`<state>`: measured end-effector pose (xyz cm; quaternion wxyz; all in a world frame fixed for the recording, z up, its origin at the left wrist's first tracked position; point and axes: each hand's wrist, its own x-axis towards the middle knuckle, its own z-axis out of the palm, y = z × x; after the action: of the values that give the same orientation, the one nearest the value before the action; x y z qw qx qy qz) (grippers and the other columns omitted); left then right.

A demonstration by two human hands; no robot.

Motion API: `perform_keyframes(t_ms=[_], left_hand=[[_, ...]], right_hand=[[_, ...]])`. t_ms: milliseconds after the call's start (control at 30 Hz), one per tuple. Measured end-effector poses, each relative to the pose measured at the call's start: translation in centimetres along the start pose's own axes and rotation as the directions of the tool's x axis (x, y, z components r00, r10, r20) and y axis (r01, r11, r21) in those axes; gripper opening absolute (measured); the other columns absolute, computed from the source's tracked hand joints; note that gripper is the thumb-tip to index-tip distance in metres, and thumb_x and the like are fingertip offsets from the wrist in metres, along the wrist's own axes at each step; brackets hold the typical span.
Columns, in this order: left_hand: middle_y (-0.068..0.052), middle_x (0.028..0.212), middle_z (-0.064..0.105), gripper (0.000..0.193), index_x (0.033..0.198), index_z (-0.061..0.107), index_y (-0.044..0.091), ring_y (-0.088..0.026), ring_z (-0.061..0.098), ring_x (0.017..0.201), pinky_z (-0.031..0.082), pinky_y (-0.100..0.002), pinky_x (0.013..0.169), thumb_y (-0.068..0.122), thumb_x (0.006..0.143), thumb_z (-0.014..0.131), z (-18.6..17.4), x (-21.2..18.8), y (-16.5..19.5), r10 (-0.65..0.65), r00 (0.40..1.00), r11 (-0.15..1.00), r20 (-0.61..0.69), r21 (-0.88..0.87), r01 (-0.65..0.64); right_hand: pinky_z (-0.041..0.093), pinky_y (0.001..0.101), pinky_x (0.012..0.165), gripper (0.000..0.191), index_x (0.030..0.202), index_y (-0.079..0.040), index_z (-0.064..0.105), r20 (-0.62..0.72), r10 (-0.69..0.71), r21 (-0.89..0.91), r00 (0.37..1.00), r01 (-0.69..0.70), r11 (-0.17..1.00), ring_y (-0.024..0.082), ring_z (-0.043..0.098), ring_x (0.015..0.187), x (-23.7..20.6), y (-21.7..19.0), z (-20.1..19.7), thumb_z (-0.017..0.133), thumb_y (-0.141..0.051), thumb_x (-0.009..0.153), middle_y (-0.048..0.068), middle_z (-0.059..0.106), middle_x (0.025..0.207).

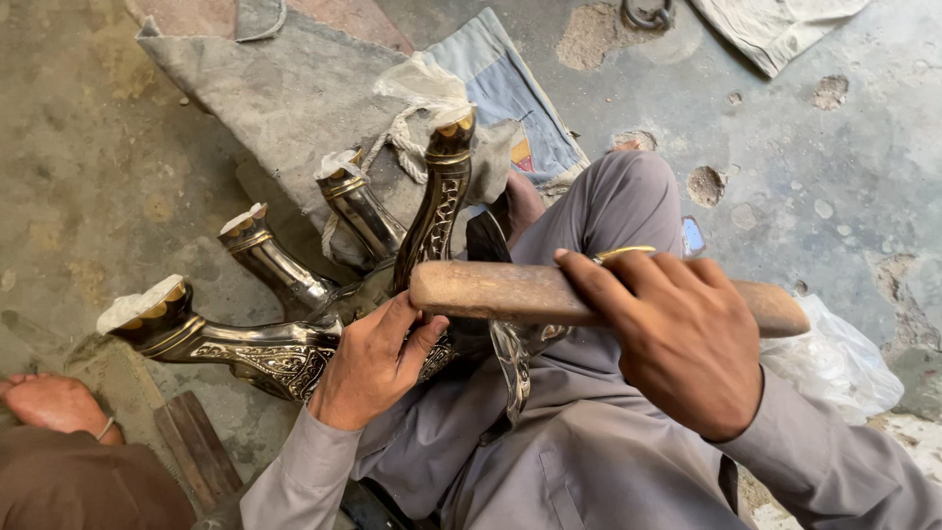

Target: The person sits on the floor holding an ornate brass object on their lap and engraves decorative patterns into it, holding a chisel against the surface with one hand and striking it with a wooden mallet held in the other hand, repositioning the chisel across different areas of the design.

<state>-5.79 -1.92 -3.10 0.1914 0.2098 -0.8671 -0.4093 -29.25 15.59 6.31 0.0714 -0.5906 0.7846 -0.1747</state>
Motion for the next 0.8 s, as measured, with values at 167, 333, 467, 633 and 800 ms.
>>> perform_keyframes(t_ms=[167,333,467,633,800], left_hand=[[-0.013,0.089,0.068,0.042,0.134,0.053,0.005,-0.027,0.068,0.070,0.054,-0.037,0.062,0.016,0.098,0.071,0.0,0.0,0.0,0.037,0.999,0.999,-0.020,-0.013,-0.037],[-0.015,0.086,0.067,0.046,0.138,0.052,0.003,-0.031,0.066,0.069,0.053,-0.040,0.061,0.016,0.098,0.071,0.0,0.1,-0.1,0.039,0.999,0.999,0.000,-0.003,-0.039],[-0.014,0.087,0.067,0.037,0.129,0.053,0.006,-0.032,0.066,0.071,0.052,-0.041,0.063,0.018,0.100,0.072,-0.1,0.0,-0.1,0.001,1.000,1.000,0.019,0.017,-0.002],[-0.015,0.087,0.068,0.042,0.134,0.054,0.005,-0.031,0.067,0.069,0.053,-0.040,0.063,0.016,0.098,0.071,-0.2,0.1,0.3,-0.027,0.999,0.999,0.019,-0.026,0.028],[-0.014,0.087,0.068,0.039,0.132,0.056,0.004,-0.030,0.068,0.071,0.054,-0.039,0.063,0.016,0.098,0.071,-0.4,0.3,0.3,-0.020,1.000,0.999,0.014,-0.040,0.020]], right_hand=[[0.045,0.0426,0.076,0.073,0.142,-0.014,0.056,0.022,0.030,-0.007,0.999,-0.030,1.000,0.031,0.063,0.091,-0.4,-0.2,0.1,0.066,-0.001,0.070,0.011,0.063,0.100],[0.046,0.0428,0.073,0.071,0.141,-0.016,0.059,0.031,0.047,-0.088,0.998,-0.045,0.995,0.029,0.063,0.084,-0.6,-0.7,0.0,0.066,0.000,0.072,0.009,0.064,0.095],[0.045,0.0424,0.075,0.068,0.140,-0.013,0.058,-0.125,0.006,-0.006,0.992,-0.007,1.000,0.030,0.061,0.087,-0.4,-0.9,-0.4,0.061,-0.001,0.073,0.010,0.065,0.104],[0.046,0.0405,0.072,0.066,0.138,-0.014,0.059,-0.047,0.003,-0.066,0.999,-0.006,0.998,0.029,0.061,0.083,-0.1,-1.1,-0.8,0.062,-0.002,0.073,0.008,0.063,0.095],[0.047,0.0420,0.068,0.064,0.137,-0.016,0.061,0.056,0.032,-0.156,0.998,-0.023,0.987,0.028,0.062,0.078,0.0,-1.4,-0.9,0.066,-0.001,0.074,0.007,0.063,0.089]])
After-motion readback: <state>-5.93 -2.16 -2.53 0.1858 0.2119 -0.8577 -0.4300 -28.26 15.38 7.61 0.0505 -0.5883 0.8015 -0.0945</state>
